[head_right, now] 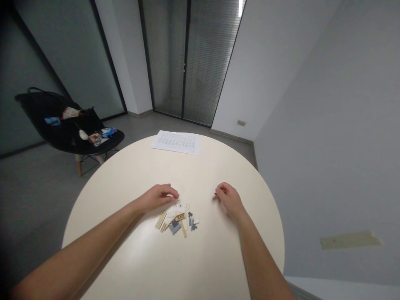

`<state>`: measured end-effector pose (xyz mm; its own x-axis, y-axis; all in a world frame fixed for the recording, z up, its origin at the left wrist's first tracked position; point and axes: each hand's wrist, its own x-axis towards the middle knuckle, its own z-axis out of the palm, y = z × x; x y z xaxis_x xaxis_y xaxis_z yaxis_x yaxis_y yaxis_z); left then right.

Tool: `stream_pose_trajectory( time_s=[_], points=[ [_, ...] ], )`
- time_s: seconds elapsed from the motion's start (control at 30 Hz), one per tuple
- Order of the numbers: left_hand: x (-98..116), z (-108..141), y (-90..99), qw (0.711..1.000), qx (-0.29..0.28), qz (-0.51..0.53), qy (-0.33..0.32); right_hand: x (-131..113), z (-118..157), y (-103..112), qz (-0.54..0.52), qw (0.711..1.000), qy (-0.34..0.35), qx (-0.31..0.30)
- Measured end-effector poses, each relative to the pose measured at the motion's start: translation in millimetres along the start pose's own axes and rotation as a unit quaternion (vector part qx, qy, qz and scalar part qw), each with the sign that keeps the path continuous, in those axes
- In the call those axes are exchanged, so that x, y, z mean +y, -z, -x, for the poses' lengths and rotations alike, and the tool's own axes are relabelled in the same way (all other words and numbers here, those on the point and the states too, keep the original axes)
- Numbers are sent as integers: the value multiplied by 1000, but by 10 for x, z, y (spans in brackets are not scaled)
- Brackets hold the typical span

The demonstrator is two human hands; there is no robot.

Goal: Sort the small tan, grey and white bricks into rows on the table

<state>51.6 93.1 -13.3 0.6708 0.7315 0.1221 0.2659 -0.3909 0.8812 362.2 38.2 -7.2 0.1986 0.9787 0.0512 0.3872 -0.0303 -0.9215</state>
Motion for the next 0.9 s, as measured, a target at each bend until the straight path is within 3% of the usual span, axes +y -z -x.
stream_pose_trajectory(
  time_s=[0.17, 0.37, 0.57, 0.9],
  points=[
    [-8, -11, -5, 1000, 4, -8, 0, 89, -128, 142, 2, 998, -59, 1],
    [0, -13, -11, 1000, 4, 3, 3, 138, -282, 114, 32, 996, -83, 5],
    [-39, -23, -29, 1000, 18, -21, -2, 147, -388, 104, 128, 991, -49, -9],
    [5, -28, -29, 999, 16, -29, 2, 89, -521, 13, 295, 955, 23, 28]
  ],
)
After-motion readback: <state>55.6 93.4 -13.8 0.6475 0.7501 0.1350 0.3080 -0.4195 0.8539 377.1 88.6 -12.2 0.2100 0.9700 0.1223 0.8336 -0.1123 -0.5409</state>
